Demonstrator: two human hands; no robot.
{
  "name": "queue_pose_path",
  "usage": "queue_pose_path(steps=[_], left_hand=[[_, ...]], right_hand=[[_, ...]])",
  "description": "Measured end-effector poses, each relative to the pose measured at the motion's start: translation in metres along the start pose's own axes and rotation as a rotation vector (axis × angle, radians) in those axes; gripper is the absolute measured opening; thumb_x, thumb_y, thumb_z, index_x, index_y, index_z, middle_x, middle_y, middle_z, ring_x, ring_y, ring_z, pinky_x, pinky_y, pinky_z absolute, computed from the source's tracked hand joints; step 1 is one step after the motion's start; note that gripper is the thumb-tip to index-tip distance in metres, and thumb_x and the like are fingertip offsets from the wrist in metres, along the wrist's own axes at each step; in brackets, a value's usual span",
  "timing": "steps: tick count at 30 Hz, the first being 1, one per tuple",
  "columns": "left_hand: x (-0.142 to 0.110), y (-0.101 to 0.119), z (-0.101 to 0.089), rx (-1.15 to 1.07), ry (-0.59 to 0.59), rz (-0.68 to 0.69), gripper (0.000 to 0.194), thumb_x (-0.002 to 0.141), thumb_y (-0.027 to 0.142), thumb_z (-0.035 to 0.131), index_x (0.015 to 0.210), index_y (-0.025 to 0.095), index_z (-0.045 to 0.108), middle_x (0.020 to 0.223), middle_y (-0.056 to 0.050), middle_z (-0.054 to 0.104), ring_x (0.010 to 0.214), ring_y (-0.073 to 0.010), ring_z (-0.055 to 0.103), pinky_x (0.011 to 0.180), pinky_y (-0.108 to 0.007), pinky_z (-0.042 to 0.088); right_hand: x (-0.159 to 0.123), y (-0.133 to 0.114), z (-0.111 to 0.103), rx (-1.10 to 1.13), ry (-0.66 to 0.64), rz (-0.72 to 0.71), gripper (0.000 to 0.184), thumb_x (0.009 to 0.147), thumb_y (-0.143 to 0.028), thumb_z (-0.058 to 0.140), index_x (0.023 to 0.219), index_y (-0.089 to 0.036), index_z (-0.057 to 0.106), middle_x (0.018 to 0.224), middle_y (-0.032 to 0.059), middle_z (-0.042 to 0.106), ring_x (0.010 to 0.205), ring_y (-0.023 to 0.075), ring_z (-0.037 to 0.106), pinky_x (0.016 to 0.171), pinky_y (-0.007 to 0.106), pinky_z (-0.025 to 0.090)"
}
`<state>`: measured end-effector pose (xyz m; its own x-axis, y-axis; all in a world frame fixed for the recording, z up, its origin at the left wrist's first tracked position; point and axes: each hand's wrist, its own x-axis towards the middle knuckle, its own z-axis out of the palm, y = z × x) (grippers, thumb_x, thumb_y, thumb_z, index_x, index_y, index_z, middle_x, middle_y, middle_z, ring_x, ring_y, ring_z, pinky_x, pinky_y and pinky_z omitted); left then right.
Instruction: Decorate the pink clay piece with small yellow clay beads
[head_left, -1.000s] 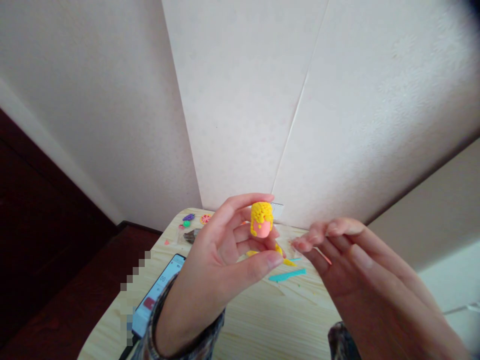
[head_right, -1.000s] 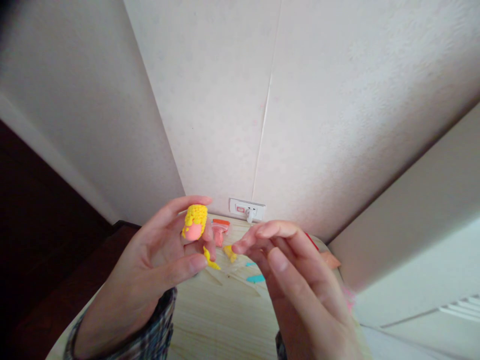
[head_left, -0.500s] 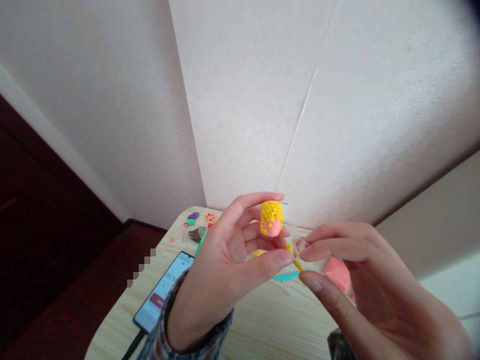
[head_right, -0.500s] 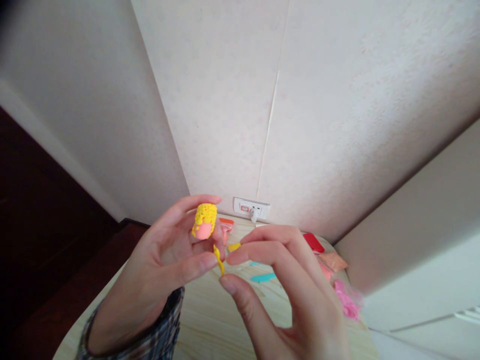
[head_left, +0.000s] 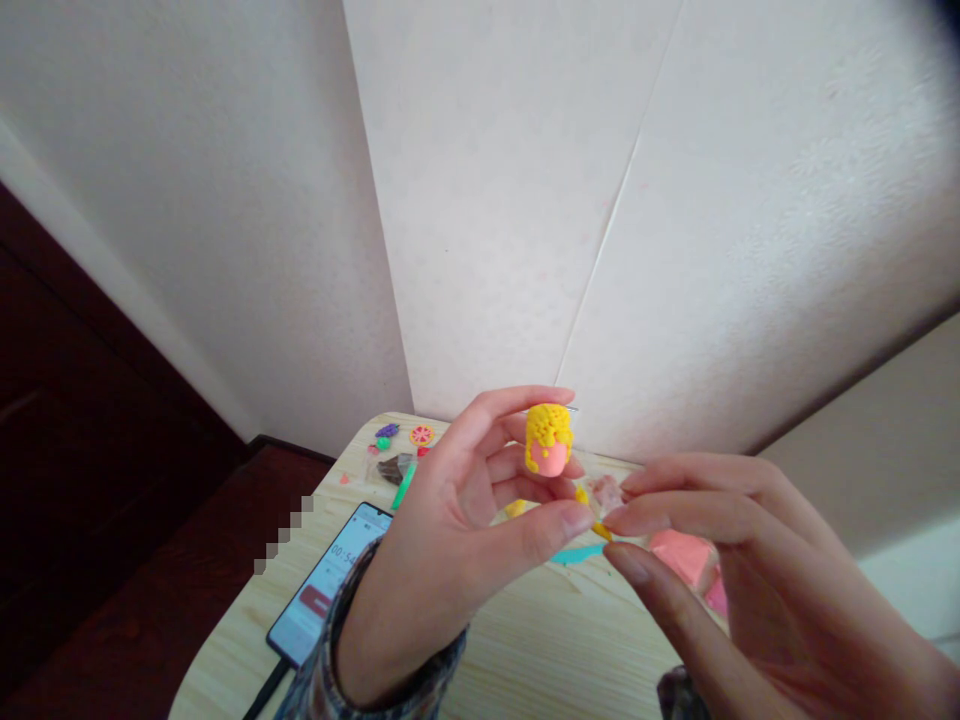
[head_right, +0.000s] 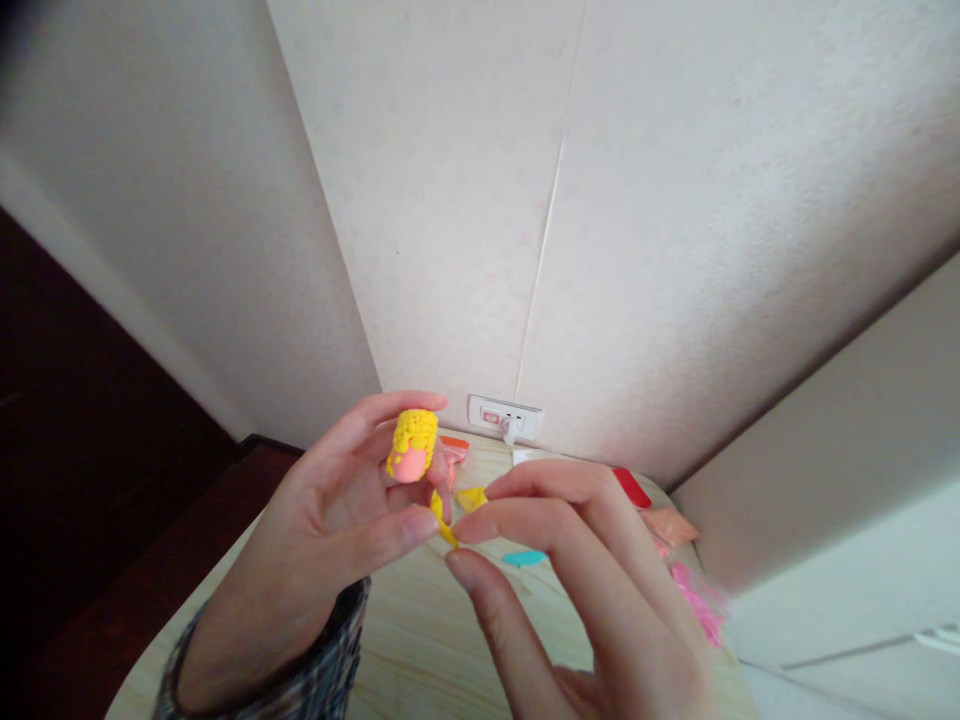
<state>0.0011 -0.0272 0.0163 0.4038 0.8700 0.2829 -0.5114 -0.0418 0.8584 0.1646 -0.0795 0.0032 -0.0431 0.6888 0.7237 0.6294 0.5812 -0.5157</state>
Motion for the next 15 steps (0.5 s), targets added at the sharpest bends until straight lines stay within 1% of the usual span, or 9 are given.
queue_pose_path(steps=[6, 11, 15], left_hand=[[-0.0013, 0.0019, 0.001, -0.001, -0.021, -0.029, 0.042, 0.079, 0.006, 0.073, 0.113, 0.029, 0.067, 0.087, 0.003, 0.066, 0.083, -0.0068, 0.062, 0.078, -0.015, 0.053], [-0.0006, 0.0013, 0.0009, -0.011, -0.013, -0.016, 0.042, 0.079, 0.005, 0.073, 0.113, 0.028, 0.067, 0.088, 0.002, 0.066, 0.087, -0.0081, 0.064, 0.078, -0.015, 0.054], [-0.0004, 0.0002, 0.0019, -0.016, -0.015, -0.007, 0.041, 0.079, 0.005, 0.073, 0.113, 0.027, 0.068, 0.088, 0.002, 0.065, 0.087, -0.0084, 0.064, 0.077, -0.015, 0.054]], right_hand=[[-0.0004, -0.0023, -0.001, -0.032, 0.026, 0.034, 0.01, 0.092, -0.021, 0.061, 0.093, -0.03, 0.066, 0.099, 0.0003, 0.063, 0.094, 0.0156, 0.062, 0.075, 0.028, 0.047], [0.0011, -0.0023, -0.0018, -0.023, 0.006, 0.013, 0.012, 0.091, -0.02, 0.062, 0.097, -0.03, 0.066, 0.101, 0.0006, 0.063, 0.096, 0.0153, 0.062, 0.078, 0.027, 0.049], [0.0013, -0.0011, -0.002, -0.027, 0.011, 0.009, 0.014, 0.091, -0.017, 0.062, 0.096, -0.03, 0.067, 0.101, 0.0008, 0.063, 0.095, 0.015, 0.063, 0.077, 0.025, 0.05]])
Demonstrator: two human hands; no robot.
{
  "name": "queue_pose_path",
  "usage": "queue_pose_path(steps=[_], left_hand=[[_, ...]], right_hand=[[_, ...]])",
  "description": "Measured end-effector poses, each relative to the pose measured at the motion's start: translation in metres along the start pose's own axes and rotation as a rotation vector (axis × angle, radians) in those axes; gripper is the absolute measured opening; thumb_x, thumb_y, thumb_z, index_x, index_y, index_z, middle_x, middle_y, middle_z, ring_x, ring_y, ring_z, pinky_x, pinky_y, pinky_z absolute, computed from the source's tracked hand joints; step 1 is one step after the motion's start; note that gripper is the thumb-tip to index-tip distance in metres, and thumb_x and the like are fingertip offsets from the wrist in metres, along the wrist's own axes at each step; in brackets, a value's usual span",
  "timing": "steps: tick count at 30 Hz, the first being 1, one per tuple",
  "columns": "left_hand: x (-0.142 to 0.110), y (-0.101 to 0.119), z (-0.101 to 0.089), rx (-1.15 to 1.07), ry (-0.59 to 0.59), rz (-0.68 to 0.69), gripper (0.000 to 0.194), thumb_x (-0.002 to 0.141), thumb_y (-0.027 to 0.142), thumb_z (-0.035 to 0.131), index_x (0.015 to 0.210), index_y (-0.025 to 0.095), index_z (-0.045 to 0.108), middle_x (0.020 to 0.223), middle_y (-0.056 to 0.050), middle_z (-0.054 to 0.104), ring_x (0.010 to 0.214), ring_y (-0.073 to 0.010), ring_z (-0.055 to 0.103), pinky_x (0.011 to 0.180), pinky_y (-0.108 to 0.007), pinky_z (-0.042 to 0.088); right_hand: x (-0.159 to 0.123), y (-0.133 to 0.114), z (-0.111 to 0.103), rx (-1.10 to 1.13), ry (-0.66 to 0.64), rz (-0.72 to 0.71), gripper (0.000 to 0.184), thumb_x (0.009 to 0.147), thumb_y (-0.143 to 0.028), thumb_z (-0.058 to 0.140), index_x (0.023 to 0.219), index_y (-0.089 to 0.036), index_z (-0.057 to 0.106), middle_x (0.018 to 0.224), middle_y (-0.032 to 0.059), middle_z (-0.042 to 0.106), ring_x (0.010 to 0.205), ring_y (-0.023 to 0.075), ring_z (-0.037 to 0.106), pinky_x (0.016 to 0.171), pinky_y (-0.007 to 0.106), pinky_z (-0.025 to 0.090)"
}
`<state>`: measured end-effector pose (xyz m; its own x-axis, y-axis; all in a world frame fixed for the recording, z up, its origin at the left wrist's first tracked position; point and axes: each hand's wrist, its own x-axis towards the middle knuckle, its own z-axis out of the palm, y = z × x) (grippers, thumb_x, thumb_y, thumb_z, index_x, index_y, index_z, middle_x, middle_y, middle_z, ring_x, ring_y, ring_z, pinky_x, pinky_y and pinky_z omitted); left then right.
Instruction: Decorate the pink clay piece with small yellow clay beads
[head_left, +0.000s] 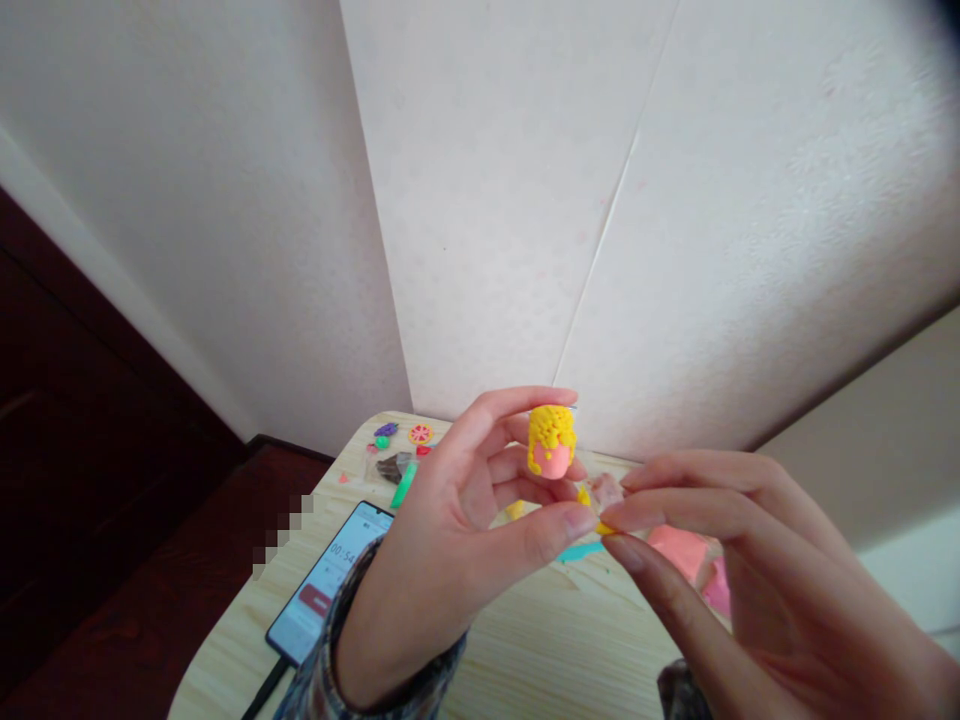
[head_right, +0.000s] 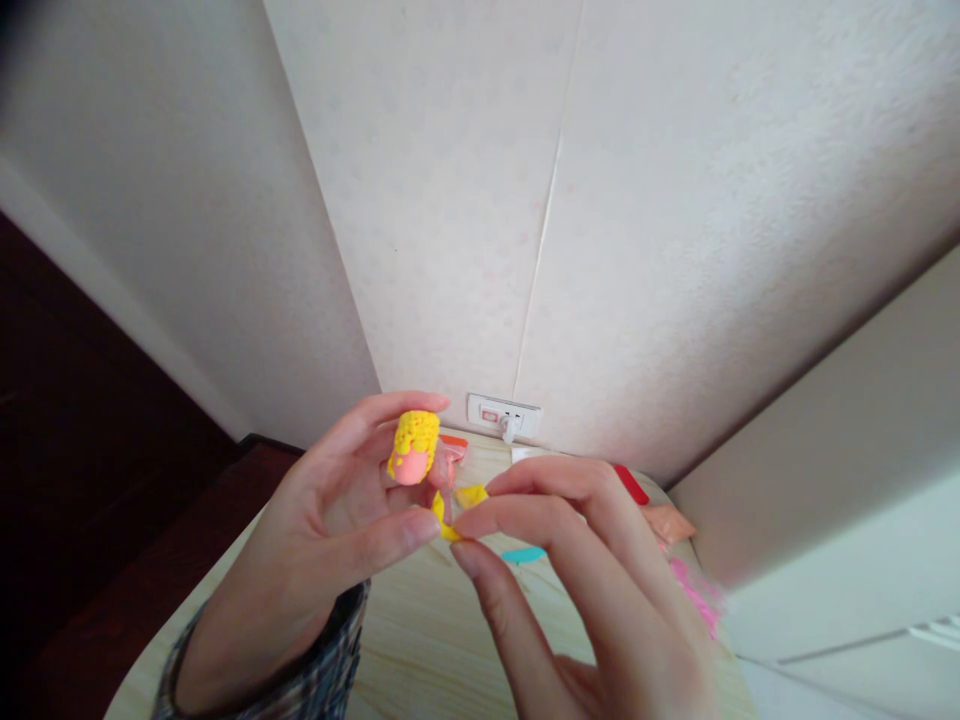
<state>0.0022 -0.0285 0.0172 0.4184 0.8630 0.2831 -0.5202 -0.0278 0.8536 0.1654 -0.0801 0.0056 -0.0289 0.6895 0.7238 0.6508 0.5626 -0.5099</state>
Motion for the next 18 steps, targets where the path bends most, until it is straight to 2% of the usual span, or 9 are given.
queue_pose_path(steps=[10, 18], left_hand=[[-0.0008, 0.0019, -0.0002, 0.025, -0.008, -0.013, 0.042, 0.079, 0.005, 0.073, 0.113, 0.028, 0.068, 0.087, 0.004, 0.065, 0.087, -0.0077, 0.064, 0.079, -0.015, 0.053], [-0.0007, 0.0025, 0.0007, 0.066, 0.004, -0.007, 0.039, 0.079, 0.006, 0.073, 0.111, 0.027, 0.067, 0.086, 0.002, 0.064, 0.088, -0.0103, 0.064, 0.082, -0.02, 0.053]], right_hand=[[0.0003, -0.0032, -0.0026, 0.004, 0.014, 0.021, 0.014, 0.089, -0.015, 0.062, 0.089, -0.029, 0.065, 0.095, 0.0008, 0.064, 0.091, 0.0149, 0.063, 0.073, 0.025, 0.05], [0.0026, -0.0008, -0.0024, 0.002, -0.026, 0.028, 0.018, 0.09, -0.014, 0.059, 0.096, -0.03, 0.066, 0.099, 0.0013, 0.065, 0.093, 0.0156, 0.064, 0.076, 0.025, 0.051]])
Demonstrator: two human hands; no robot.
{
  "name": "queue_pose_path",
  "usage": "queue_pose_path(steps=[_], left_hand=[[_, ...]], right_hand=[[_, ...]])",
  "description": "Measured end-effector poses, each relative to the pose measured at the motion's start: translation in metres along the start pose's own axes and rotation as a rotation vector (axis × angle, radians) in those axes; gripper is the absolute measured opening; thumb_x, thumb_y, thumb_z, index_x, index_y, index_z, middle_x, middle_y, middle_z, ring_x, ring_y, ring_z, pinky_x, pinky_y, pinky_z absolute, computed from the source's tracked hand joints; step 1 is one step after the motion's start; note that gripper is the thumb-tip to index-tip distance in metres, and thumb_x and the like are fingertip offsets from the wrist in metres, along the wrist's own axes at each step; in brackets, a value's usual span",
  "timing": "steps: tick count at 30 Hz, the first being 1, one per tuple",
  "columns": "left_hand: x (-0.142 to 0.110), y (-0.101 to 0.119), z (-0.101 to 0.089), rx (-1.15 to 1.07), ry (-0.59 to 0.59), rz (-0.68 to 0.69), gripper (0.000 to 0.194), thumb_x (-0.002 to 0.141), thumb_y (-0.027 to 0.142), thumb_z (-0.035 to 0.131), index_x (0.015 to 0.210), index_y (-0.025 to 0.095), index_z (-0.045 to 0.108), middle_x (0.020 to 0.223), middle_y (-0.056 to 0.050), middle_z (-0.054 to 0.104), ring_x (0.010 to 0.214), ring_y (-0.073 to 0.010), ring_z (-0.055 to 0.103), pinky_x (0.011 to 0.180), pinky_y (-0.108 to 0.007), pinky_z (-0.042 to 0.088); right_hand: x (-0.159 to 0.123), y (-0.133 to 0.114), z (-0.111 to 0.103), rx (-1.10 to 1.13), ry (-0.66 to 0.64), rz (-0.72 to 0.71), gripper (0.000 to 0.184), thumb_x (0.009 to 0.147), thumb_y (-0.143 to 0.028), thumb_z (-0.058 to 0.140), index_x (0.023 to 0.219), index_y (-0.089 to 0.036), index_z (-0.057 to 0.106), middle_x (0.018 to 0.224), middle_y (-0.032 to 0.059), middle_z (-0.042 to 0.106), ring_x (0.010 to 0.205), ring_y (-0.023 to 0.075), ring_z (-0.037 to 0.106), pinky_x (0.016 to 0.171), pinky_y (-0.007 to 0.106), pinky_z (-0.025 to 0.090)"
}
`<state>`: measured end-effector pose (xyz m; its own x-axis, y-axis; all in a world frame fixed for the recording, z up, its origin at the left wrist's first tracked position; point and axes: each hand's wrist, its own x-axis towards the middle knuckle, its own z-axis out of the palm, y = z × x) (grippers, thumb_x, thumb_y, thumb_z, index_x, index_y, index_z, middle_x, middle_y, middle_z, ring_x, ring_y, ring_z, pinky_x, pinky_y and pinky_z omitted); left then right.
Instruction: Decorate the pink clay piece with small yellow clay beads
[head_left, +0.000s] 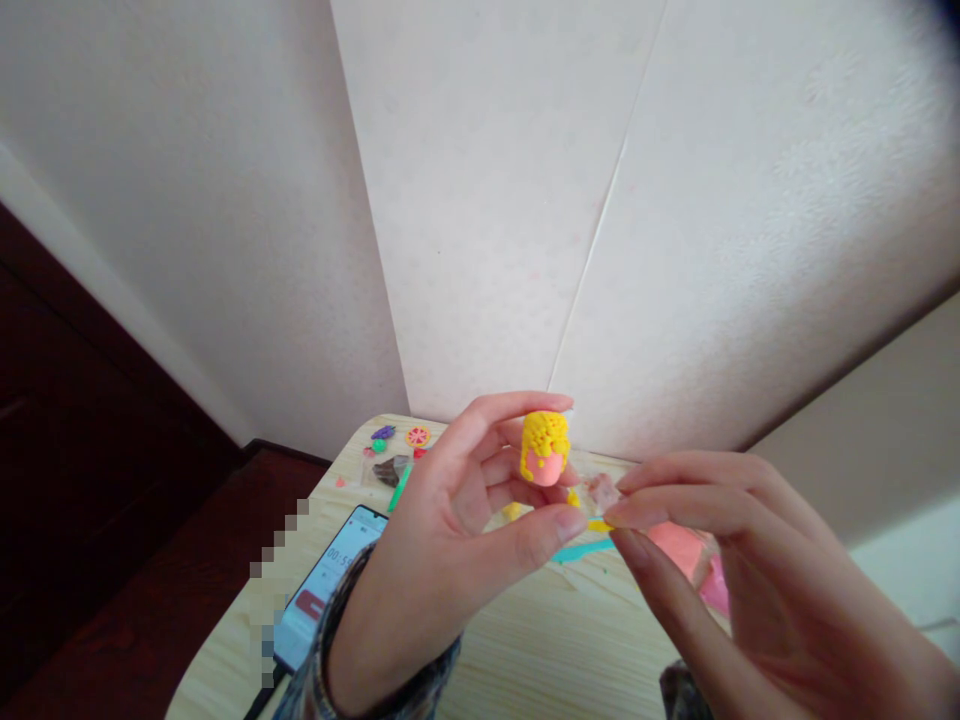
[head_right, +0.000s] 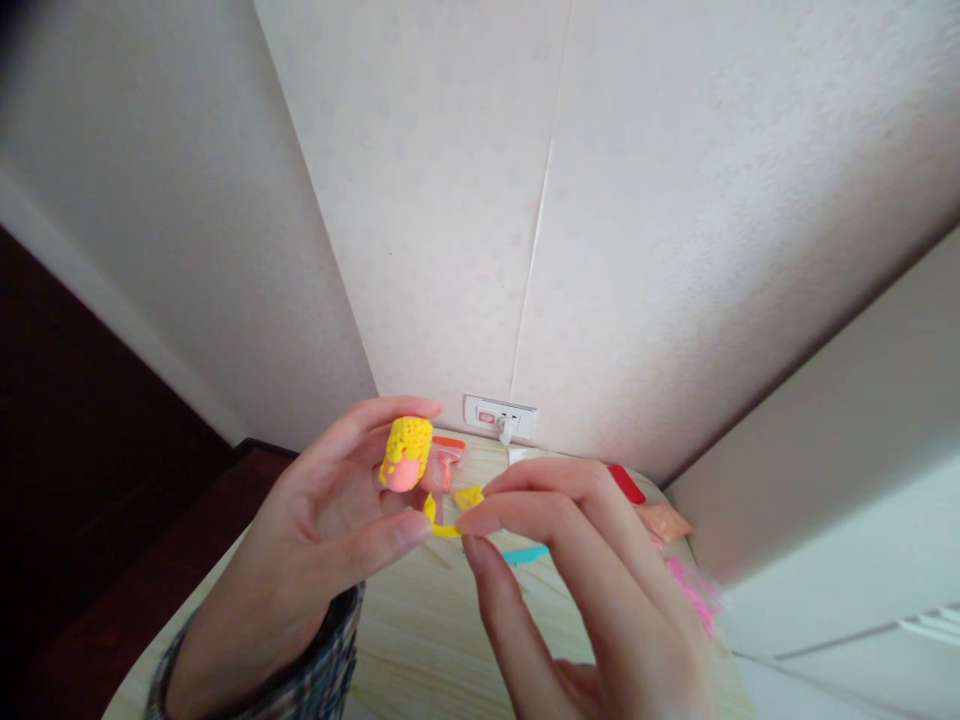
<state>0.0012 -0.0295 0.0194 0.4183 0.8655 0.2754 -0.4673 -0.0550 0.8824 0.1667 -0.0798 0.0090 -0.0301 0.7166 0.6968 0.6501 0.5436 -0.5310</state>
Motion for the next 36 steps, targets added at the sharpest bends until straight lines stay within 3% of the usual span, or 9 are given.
queue_pose_path(steps=[8, 25, 32, 36], left_hand=[[-0.001, 0.002, 0.0, 0.03, 0.025, 0.001, 0.039, 0.077, 0.008, 0.075, 0.111, 0.025, 0.066, 0.086, 0.001, 0.065, 0.086, -0.0126, 0.064, 0.079, -0.022, 0.054], [0.0, 0.002, 0.0, 0.014, 0.009, 0.005, 0.039, 0.077, 0.007, 0.074, 0.112, 0.025, 0.066, 0.089, 0.001, 0.065, 0.087, -0.0116, 0.064, 0.079, -0.021, 0.054], [-0.001, 0.007, 0.009, 0.003, 0.121, -0.026, 0.035, 0.074, 0.011, 0.078, 0.106, 0.021, 0.068, 0.079, 0.002, 0.059, 0.079, -0.0123, 0.061, 0.077, -0.025, 0.054], [-0.001, 0.007, 0.01, 0.002, 0.117, -0.024, 0.035, 0.074, 0.012, 0.077, 0.106, 0.023, 0.07, 0.079, 0.002, 0.059, 0.079, -0.0116, 0.06, 0.076, -0.024, 0.053]], right_hand=[[-0.002, -0.001, -0.001, 0.01, 0.026, 0.0, 0.013, 0.089, -0.016, 0.059, 0.088, -0.028, 0.063, 0.095, 0.0027, 0.065, 0.09, 0.0183, 0.063, 0.07, 0.03, 0.047], [-0.002, -0.003, 0.0, -0.026, 0.013, -0.001, 0.015, 0.09, -0.016, 0.06, 0.095, -0.029, 0.066, 0.098, 0.0012, 0.065, 0.092, 0.0163, 0.064, 0.074, 0.027, 0.048], [-0.002, -0.007, 0.001, -0.009, 0.071, 0.054, 0.011, 0.092, -0.018, 0.056, 0.088, -0.027, 0.062, 0.092, 0.001, 0.065, 0.086, 0.0161, 0.064, 0.07, 0.027, 0.049], [0.0, -0.006, 0.001, -0.034, 0.1, 0.077, 0.008, 0.092, -0.023, 0.058, 0.091, -0.028, 0.064, 0.092, 0.0007, 0.066, 0.081, 0.0161, 0.064, 0.069, 0.028, 0.05]])
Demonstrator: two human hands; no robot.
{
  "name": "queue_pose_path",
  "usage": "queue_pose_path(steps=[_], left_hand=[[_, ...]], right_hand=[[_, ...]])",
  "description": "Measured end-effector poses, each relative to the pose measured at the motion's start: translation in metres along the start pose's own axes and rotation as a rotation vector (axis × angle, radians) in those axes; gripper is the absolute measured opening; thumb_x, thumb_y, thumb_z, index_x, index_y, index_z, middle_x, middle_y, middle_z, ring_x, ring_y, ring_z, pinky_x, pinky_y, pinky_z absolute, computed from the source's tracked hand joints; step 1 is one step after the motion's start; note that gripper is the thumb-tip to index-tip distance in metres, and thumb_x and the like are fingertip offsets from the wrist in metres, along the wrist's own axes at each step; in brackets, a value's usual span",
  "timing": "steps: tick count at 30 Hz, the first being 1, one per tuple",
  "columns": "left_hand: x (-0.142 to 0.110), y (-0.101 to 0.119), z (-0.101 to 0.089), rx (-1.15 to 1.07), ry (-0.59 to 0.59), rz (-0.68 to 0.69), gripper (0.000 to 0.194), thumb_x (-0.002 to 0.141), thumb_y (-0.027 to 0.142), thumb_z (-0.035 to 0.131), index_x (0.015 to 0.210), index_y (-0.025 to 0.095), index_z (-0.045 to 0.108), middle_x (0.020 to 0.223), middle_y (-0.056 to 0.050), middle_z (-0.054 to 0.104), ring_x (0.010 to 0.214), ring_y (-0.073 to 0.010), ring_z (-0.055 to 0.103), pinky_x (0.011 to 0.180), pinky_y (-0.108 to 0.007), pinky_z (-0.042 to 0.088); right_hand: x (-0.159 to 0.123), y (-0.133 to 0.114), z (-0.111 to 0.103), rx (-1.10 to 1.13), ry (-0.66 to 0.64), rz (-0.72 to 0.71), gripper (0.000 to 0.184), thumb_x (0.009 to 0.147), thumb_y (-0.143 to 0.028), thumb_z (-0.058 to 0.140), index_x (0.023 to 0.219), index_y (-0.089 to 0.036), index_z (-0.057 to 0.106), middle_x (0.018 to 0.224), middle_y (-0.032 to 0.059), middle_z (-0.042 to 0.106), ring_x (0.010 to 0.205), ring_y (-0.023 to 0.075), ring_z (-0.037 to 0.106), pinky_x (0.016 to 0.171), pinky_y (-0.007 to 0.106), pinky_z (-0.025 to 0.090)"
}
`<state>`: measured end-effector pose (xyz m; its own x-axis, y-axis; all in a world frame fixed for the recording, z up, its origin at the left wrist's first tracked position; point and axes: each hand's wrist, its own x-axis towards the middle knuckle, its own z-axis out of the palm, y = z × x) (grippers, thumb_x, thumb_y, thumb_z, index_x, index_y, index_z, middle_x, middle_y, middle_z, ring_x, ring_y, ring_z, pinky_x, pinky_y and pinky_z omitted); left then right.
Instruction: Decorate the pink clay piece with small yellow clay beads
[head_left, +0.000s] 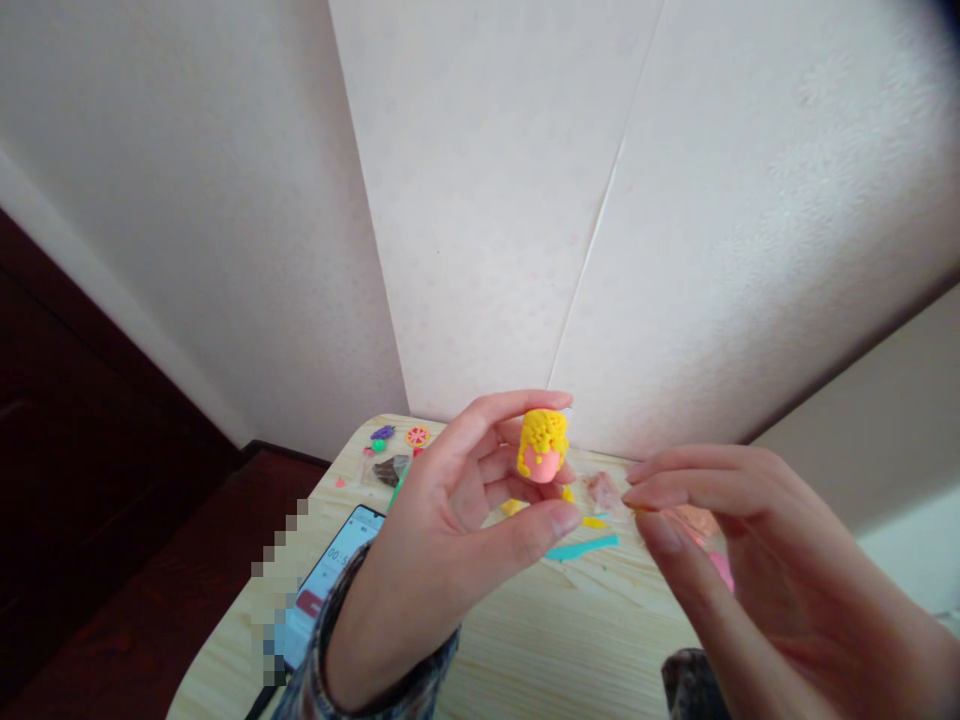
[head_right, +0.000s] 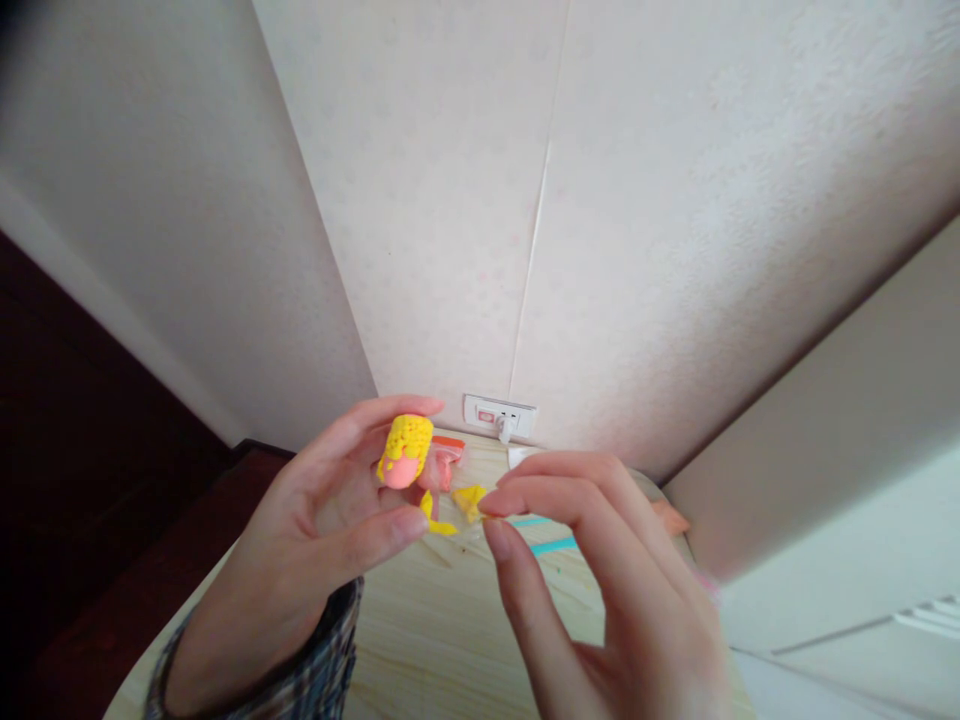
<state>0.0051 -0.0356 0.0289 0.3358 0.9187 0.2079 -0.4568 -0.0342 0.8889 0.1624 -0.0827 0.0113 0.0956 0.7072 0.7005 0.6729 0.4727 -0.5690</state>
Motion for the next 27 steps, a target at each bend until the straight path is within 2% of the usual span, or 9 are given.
queue_pose_path(steps=[9, 18, 27], left_hand=[[0.004, -0.004, -0.01, 0.01, -0.137, 0.016, 0.037, 0.079, 0.008, 0.074, 0.11, 0.028, 0.071, 0.082, 0.003, 0.057, 0.086, -0.0089, 0.061, 0.082, -0.018, 0.053], [0.003, -0.006, -0.011, 0.04, -0.155, 0.024, 0.038, 0.08, 0.008, 0.073, 0.111, 0.03, 0.07, 0.086, 0.003, 0.059, 0.089, -0.0092, 0.062, 0.085, -0.018, 0.053], [0.003, -0.006, -0.011, 0.045, -0.164, 0.042, 0.037, 0.082, 0.008, 0.072, 0.111, 0.031, 0.071, 0.086, 0.004, 0.058, 0.087, -0.007, 0.061, 0.085, -0.015, 0.052]], right_hand=[[0.0, 0.004, -0.003, -0.011, -0.023, -0.011, 0.01, 0.093, -0.023, 0.058, 0.094, -0.029, 0.066, 0.095, -0.0009, 0.069, 0.086, 0.015, 0.065, 0.071, 0.027, 0.049], [-0.001, 0.003, -0.003, 0.044, -0.026, -0.005, 0.011, 0.091, -0.019, 0.061, 0.093, -0.029, 0.065, 0.096, -0.001, 0.067, 0.089, 0.0154, 0.065, 0.074, 0.029, 0.047], [-0.001, 0.006, -0.007, 0.022, -0.029, -0.082, 0.008, 0.091, -0.021, 0.059, 0.091, -0.028, 0.063, 0.091, 0.0011, 0.065, 0.088, 0.0164, 0.064, 0.07, 0.028, 0.049]])
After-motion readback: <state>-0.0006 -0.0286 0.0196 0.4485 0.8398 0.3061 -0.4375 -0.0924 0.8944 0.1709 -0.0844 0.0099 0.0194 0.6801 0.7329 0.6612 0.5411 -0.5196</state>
